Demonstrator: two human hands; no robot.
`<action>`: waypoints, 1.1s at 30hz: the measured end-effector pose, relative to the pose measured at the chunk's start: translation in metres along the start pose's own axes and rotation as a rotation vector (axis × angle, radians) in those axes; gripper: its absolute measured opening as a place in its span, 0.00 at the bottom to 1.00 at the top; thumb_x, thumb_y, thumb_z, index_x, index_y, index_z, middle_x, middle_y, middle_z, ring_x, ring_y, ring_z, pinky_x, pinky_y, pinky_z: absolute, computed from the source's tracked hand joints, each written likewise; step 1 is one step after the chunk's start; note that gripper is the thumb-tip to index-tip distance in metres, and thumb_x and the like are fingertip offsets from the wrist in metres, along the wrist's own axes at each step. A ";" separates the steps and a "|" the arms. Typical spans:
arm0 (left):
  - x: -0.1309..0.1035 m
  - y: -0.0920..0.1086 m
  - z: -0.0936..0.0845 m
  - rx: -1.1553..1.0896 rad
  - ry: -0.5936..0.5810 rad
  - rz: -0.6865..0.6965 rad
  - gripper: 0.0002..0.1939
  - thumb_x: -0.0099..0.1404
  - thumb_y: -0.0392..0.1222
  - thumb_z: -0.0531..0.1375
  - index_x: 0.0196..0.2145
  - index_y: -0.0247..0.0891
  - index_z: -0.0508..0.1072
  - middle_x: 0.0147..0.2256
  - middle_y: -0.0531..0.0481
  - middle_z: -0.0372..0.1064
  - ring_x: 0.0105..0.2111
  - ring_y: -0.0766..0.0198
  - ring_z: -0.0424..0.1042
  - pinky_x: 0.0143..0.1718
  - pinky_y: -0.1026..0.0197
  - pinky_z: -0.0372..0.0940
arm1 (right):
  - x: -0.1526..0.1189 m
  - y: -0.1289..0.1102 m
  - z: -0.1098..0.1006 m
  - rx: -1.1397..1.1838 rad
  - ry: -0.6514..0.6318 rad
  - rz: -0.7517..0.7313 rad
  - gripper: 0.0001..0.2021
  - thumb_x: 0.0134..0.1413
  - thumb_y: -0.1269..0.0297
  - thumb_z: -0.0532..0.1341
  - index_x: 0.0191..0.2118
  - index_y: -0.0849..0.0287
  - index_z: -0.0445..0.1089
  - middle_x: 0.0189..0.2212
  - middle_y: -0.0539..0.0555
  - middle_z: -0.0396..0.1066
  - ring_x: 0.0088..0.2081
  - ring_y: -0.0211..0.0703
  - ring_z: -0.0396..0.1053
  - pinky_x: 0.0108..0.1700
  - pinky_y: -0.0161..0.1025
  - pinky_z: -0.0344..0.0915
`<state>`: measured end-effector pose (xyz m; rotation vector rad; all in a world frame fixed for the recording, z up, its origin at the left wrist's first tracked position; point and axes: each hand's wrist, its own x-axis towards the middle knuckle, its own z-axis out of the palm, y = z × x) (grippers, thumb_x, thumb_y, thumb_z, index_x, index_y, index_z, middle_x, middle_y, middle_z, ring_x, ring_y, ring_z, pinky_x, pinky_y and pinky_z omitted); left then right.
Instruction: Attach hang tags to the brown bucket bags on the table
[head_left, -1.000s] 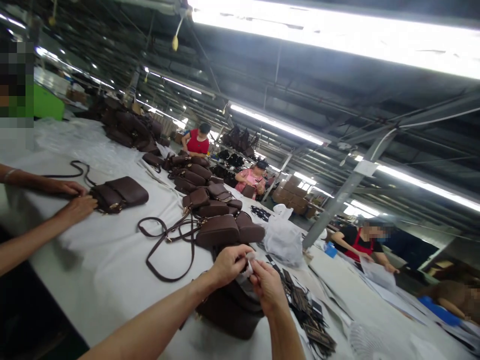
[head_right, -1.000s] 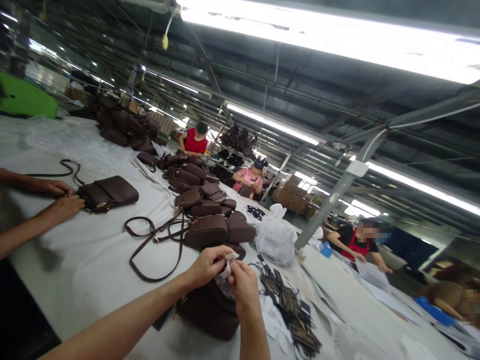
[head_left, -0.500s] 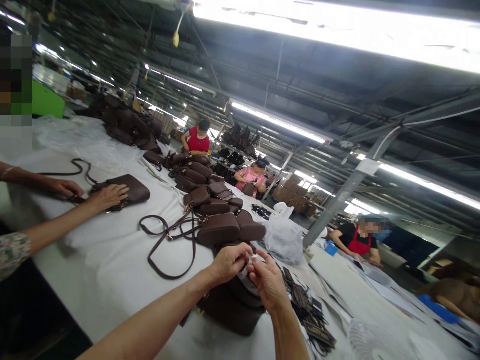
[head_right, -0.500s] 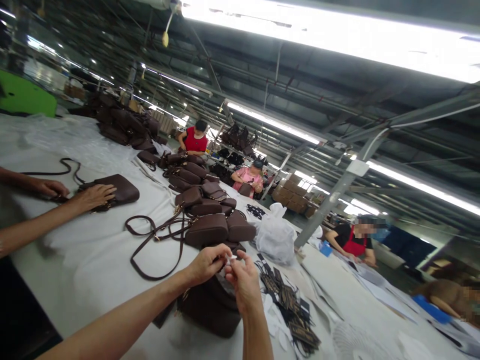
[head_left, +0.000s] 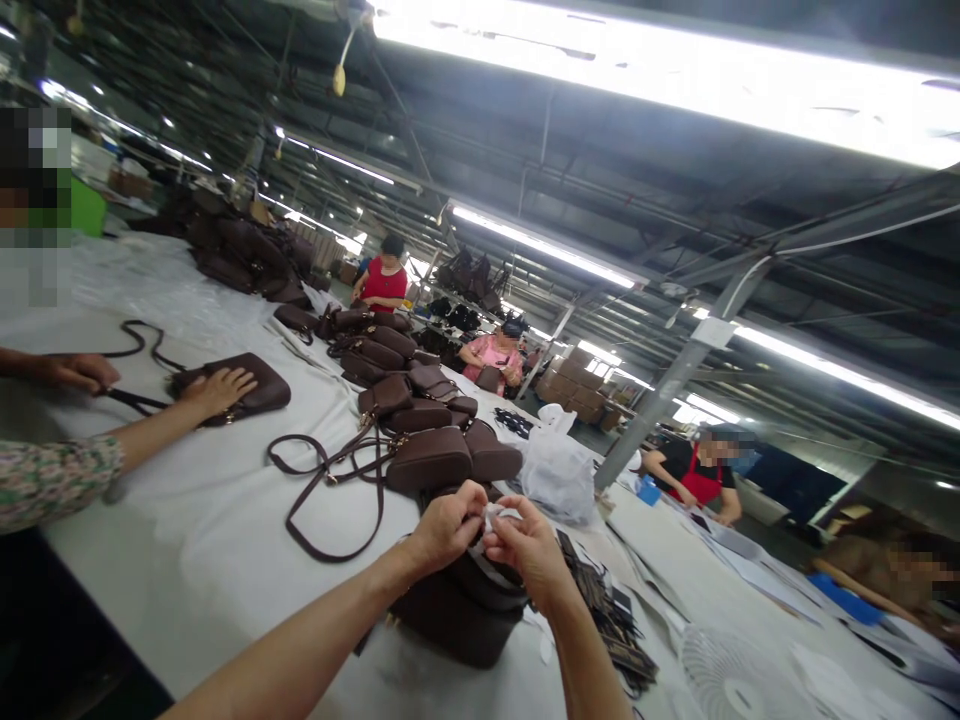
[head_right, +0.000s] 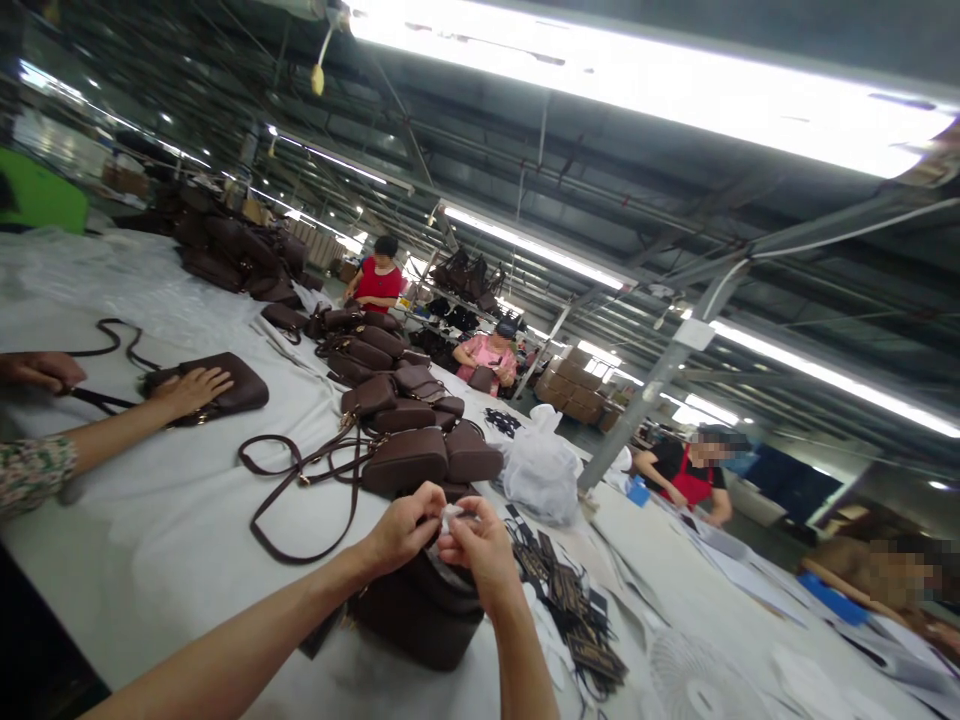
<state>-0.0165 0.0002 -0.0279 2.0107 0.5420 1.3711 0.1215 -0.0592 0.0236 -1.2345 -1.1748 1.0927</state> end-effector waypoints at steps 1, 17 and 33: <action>0.000 0.000 0.000 -0.007 0.015 -0.002 0.08 0.58 0.31 0.51 0.36 0.38 0.63 0.26 0.56 0.65 0.26 0.67 0.64 0.30 0.67 0.56 | 0.000 -0.001 0.000 -0.003 0.007 -0.005 0.27 0.32 0.52 0.74 0.36 0.60 0.63 0.22 0.48 0.71 0.23 0.37 0.70 0.25 0.31 0.69; 0.007 0.001 -0.001 -0.106 0.029 -0.024 0.05 0.59 0.33 0.52 0.31 0.36 0.68 0.26 0.54 0.65 0.28 0.67 0.63 0.32 0.66 0.57 | 0.003 -0.010 0.003 -0.450 0.026 -0.109 0.14 0.50 0.53 0.61 0.37 0.58 0.66 0.21 0.50 0.70 0.25 0.45 0.72 0.25 0.37 0.67; 0.053 0.011 -0.031 -0.098 -0.530 -0.138 0.05 0.57 0.32 0.51 0.27 0.34 0.66 0.26 0.56 0.59 0.29 0.68 0.59 0.32 0.67 0.54 | 0.010 -0.078 0.008 -1.803 0.191 -0.521 0.08 0.64 0.69 0.51 0.36 0.61 0.66 0.34 0.55 0.72 0.34 0.44 0.70 0.28 0.39 0.45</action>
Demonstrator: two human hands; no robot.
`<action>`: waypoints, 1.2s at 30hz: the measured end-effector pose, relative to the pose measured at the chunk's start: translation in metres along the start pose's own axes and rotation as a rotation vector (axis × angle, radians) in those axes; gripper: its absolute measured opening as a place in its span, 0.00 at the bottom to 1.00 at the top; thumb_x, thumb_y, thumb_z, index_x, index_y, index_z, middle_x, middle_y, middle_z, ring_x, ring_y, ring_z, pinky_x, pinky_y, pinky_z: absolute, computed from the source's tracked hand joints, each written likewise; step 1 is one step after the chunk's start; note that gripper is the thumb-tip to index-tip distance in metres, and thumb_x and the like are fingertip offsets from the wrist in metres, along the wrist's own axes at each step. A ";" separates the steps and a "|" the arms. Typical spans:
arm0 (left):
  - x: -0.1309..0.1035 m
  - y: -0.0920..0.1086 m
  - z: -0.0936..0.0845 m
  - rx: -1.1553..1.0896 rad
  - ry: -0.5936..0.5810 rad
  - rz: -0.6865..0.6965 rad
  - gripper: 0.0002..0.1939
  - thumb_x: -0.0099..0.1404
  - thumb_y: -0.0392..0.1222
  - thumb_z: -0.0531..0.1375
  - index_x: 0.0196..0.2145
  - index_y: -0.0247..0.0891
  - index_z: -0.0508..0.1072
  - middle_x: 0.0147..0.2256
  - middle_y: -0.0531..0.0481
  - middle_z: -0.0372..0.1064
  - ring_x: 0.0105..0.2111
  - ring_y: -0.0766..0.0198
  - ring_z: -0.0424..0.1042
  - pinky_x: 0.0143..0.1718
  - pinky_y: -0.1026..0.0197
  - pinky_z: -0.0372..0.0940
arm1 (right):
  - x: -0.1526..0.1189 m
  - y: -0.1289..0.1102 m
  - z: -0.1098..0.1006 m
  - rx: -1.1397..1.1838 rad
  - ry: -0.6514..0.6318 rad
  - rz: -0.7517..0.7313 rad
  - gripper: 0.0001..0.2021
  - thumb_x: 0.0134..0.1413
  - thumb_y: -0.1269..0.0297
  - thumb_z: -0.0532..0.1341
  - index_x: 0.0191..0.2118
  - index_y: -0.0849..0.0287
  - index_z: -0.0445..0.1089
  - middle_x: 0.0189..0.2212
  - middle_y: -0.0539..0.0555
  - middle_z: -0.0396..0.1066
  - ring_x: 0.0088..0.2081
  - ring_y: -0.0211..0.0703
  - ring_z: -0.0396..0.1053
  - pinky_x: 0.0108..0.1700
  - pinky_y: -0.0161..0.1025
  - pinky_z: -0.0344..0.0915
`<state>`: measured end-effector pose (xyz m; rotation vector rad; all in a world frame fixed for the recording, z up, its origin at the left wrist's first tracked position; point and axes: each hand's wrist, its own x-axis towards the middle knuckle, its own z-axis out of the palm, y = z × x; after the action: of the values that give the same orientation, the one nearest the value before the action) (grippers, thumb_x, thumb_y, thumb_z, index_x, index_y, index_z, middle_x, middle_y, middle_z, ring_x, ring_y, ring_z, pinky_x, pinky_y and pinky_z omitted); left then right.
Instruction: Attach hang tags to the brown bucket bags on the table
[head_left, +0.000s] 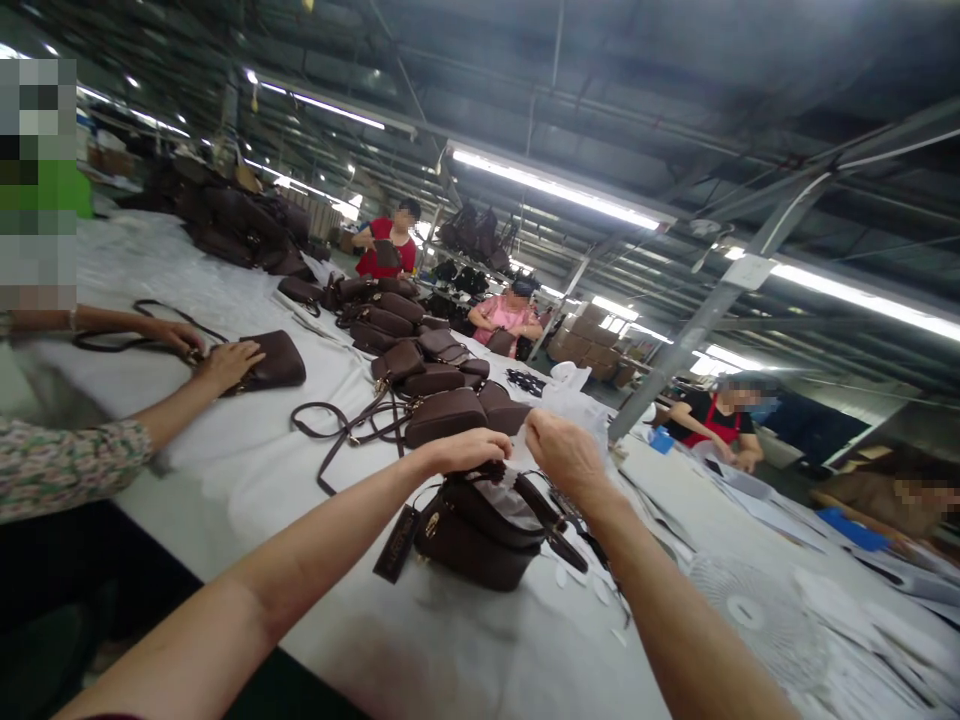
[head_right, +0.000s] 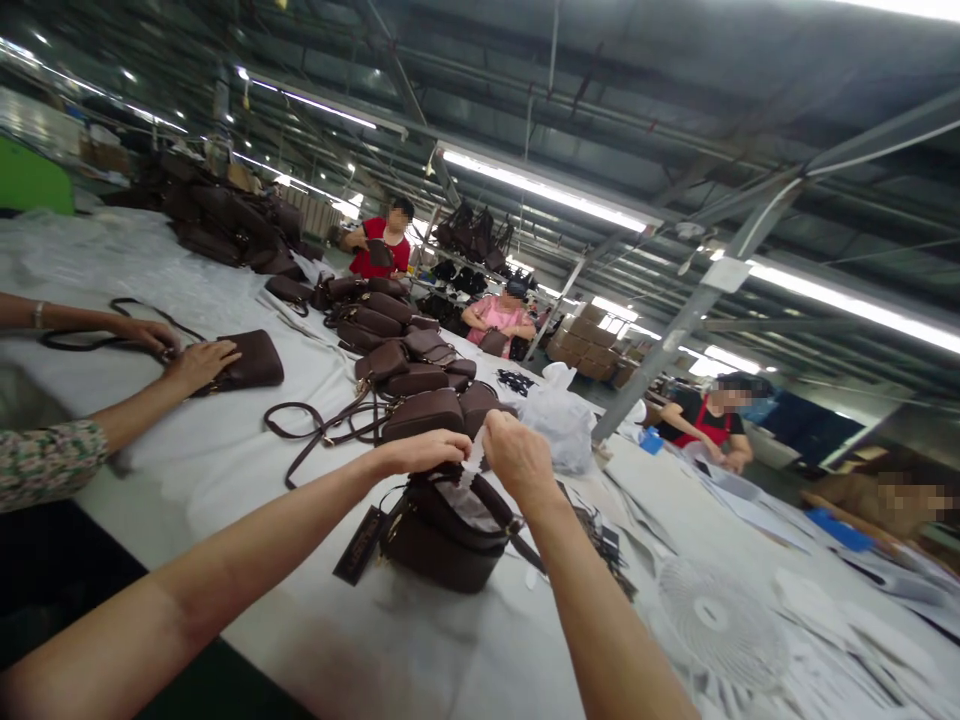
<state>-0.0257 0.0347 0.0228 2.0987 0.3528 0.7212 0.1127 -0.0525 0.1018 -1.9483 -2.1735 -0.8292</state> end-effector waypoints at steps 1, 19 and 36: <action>0.001 0.003 -0.002 -0.008 -0.017 -0.007 0.05 0.59 0.34 0.52 0.29 0.34 0.67 0.27 0.55 0.61 0.29 0.67 0.60 0.32 0.67 0.55 | 0.002 -0.001 -0.004 -0.011 -0.014 0.004 0.08 0.64 0.69 0.51 0.37 0.61 0.66 0.35 0.55 0.72 0.34 0.44 0.70 0.27 0.39 0.44; -0.019 0.014 -0.002 0.158 -0.238 -0.005 0.14 0.67 0.47 0.55 0.43 0.33 0.69 0.39 0.50 0.68 0.39 0.62 0.64 0.39 0.66 0.59 | 0.008 0.006 -0.004 0.138 0.046 0.146 0.08 0.63 0.68 0.52 0.39 0.61 0.69 0.32 0.56 0.73 0.34 0.44 0.69 0.30 0.37 0.50; -0.074 0.052 0.058 0.788 0.250 0.279 0.10 0.68 0.35 0.48 0.36 0.34 0.69 0.37 0.44 0.68 0.39 0.59 0.67 0.43 0.59 0.63 | -0.025 0.018 0.013 1.061 -0.827 0.074 0.15 0.55 0.51 0.58 0.31 0.57 0.57 0.16 0.42 0.55 0.15 0.31 0.55 0.14 0.29 0.53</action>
<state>-0.0498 -0.0696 0.0116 2.8408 0.5513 1.1474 0.1373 -0.0685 0.0857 -1.7929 -2.0533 1.1444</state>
